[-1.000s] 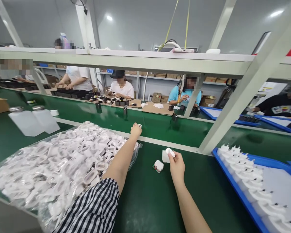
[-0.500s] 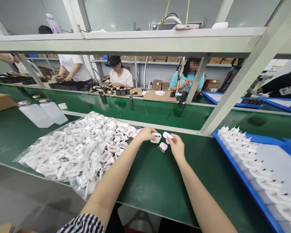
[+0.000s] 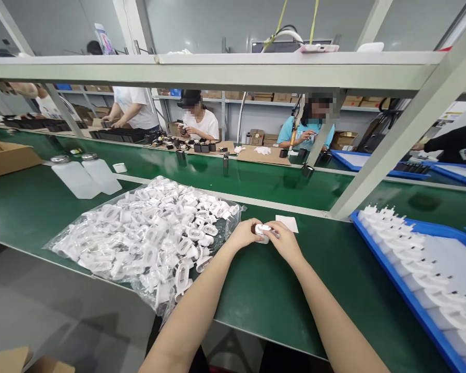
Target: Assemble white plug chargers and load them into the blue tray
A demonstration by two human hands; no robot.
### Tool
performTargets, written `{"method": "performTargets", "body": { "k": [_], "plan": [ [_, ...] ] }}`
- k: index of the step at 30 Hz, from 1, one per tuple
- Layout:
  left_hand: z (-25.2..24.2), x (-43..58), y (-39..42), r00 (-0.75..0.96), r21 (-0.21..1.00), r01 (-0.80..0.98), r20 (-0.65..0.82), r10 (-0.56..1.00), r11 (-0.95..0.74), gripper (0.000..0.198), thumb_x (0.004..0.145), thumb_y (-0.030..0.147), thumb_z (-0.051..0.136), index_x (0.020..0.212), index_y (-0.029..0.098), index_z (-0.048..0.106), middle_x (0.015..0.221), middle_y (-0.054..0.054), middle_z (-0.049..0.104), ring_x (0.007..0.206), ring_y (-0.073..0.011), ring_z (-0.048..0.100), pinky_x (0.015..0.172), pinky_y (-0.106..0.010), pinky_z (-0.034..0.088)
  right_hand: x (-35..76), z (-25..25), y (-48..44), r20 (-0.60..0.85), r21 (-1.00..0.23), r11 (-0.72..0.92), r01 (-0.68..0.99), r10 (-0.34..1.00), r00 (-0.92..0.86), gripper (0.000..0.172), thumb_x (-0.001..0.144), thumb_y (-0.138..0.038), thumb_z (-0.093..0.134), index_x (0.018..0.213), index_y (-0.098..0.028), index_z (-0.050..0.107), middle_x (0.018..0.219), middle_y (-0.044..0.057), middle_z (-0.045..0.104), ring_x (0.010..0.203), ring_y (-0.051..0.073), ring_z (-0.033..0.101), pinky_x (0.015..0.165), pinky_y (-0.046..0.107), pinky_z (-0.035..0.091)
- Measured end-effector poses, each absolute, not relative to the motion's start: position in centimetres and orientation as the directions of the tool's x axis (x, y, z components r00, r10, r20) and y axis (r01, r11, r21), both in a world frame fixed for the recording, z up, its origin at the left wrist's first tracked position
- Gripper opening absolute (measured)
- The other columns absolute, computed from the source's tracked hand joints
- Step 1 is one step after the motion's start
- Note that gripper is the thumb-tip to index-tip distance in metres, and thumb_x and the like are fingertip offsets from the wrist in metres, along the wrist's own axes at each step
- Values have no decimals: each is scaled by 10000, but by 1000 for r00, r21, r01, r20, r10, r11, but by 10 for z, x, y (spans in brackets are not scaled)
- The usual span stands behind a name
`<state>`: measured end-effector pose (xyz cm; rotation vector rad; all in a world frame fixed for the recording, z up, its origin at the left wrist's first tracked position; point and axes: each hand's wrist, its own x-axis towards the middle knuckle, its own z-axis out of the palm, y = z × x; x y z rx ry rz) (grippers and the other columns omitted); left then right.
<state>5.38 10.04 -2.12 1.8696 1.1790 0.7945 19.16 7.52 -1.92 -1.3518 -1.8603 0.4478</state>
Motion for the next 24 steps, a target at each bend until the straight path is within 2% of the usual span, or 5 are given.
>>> {"method": "performTargets", "body": {
  "k": [5, 11, 13, 19, 24],
  "plan": [
    [-18, 53, 97, 362, 790, 533, 110, 926, -302, 363, 550, 164, 589, 898, 167, 486, 840, 2, 563, 739, -119, 525, 687, -209, 401, 195, -16, 76, 341, -628, 366, 687, 923, -179, 192, 686, -268, 412, 802, -210, 554, 873, 30, 540, 786, 165, 511, 706, 295, 405],
    [-10, 54, 94, 384, 522, 759, 123, 915, -388, 293, 631, 243, 540, 918, 187, 521, 816, -24, 588, 766, -173, 532, 668, -242, 385, 193, -12, 77, 234, -593, 271, 758, 959, -160, 202, 667, -233, 447, 829, -192, 560, 879, 37, 559, 785, 166, 524, 691, 277, 409],
    [-7, 53, 93, 404, 488, 778, 92, 910, -394, 273, 637, 283, 539, 890, 179, 544, 796, -33, 594, 744, -178, 535, 636, -236, 383, 191, -9, 77, 182, -561, 236, 794, 970, -160, 177, 653, -214, 468, 797, -190, 568, 856, 36, 573, 774, 170, 529, 681, 276, 409],
    [-1, 48, 95, 488, 515, 743, 22, 873, -428, 221, 697, 322, 469, 740, 149, 599, 691, -36, 596, 648, -159, 533, 574, -216, 368, 193, 2, 78, 75, -472, 231, 851, 972, -222, 119, 642, -241, 503, 708, -182, 583, 1013, 55, 540, 934, 211, 477, 758, 298, 368],
    [-2, 46, 100, 461, 682, 649, -1, 887, -337, 247, 620, 260, 559, 847, 167, 584, 793, -4, 602, 711, -122, 533, 611, -173, 376, 193, 12, 79, -48, -418, 191, 888, 972, -232, 166, 687, -273, 450, 762, -179, 564, 864, 33, 588, 816, 154, 522, 657, 223, 385]
  ]
}}
